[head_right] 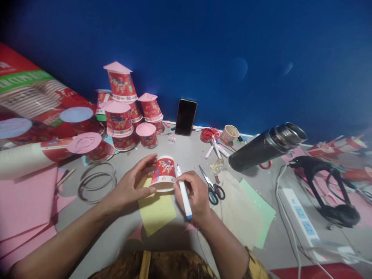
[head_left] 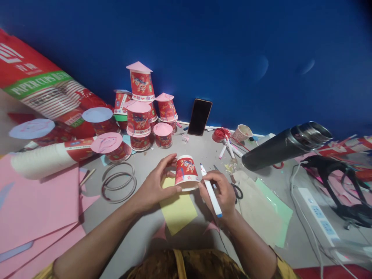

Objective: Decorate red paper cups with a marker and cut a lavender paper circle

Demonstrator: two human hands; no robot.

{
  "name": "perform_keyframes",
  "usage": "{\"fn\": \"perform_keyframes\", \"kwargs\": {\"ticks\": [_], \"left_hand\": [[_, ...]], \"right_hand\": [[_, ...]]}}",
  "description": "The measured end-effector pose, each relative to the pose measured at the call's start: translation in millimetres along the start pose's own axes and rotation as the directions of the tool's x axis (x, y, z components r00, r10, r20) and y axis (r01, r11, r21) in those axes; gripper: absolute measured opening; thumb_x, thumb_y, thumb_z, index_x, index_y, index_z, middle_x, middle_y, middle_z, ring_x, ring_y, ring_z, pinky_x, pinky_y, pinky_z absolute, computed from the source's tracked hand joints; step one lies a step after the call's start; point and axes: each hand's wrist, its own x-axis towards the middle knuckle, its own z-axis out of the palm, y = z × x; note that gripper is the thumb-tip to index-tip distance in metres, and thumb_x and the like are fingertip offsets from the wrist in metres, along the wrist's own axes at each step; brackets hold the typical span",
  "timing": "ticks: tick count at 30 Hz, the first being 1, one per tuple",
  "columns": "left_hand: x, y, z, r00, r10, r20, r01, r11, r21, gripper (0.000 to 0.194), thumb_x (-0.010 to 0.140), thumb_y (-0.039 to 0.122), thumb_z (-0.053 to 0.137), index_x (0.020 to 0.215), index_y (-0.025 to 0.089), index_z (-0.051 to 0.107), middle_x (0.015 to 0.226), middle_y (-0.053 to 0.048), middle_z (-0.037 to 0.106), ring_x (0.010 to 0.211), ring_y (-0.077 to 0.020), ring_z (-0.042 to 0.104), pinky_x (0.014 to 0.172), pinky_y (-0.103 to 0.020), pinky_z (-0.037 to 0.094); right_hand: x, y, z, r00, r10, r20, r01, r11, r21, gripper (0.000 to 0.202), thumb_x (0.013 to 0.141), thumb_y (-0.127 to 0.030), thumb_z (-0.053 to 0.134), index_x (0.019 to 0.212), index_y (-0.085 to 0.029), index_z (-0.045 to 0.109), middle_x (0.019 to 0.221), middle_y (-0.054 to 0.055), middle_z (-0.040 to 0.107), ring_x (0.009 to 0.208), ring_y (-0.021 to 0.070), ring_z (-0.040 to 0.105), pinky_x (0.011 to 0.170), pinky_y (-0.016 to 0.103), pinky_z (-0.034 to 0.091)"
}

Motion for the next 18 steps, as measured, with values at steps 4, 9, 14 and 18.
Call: {"fn": "perform_keyframes", "kwargs": {"ticks": [4, 9, 14, 18], "left_hand": [[3, 0, 1.0, 0.998, -0.002, 0.059, 0.005, 0.998, -0.058, 0.087, 0.074, 0.044, 0.087, 0.149, 0.023, 0.049, 0.149, -0.016, 0.054, 0.135, -0.0379, 0.061, 0.111, -0.052, 0.055], [4, 6, 1.9, 0.994, 0.1, -0.049, -0.092, 0.986, 0.137, 0.077, 0.072, 0.024, 0.078, 0.144, 0.024, 0.049, 0.147, -0.013, 0.047, 0.139, -0.0353, 0.056, 0.113, -0.05, 0.056], [4, 5, 3.8, 0.986, 0.159, -0.052, -0.145, 0.966, 0.213, 0.079, 0.071, 0.014, 0.069, 0.146, 0.025, 0.045, 0.152, -0.014, 0.044, 0.145, -0.0352, 0.05, 0.116, -0.052, 0.054], [4, 1, 4.3, 0.984, 0.172, -0.041, -0.157, 0.958, 0.24, 0.082, 0.07, 0.01, 0.067, 0.148, 0.025, 0.044, 0.152, -0.014, 0.045, 0.145, -0.0353, 0.049, 0.119, -0.055, 0.051]], "right_hand": [[0, -2, -1, 1.0, -0.017, -0.017, 0.017, 1.0, 0.006, 0.017, 0.09, -0.011, 0.068, 0.099, -0.025, 0.064, 0.081, 0.0, 0.07, 0.068, 0.017, 0.07, 0.061, 0.026, 0.058], [3, -7, -8, 1.0, -0.03, 0.006, 0.03, 0.999, 0.01, 0.018, 0.095, -0.01, 0.064, 0.106, -0.023, 0.07, 0.086, 0.004, 0.076, 0.073, 0.0189, 0.073, 0.066, 0.029, 0.06], [6, -12, -12, 0.995, -0.092, 0.041, 0.089, 0.994, 0.064, 0.017, 0.095, -0.01, 0.063, 0.099, -0.021, 0.075, 0.082, 0.005, 0.079, 0.072, 0.0195, 0.074, 0.068, 0.03, 0.06], [6, -14, -8, 1.0, 0.001, 0.003, -0.002, 0.998, 0.07, 0.014, 0.092, -0.01, 0.065, 0.09, -0.022, 0.072, 0.073, 0.002, 0.074, 0.063, 0.0169, 0.071, 0.06, 0.027, 0.057]]}}
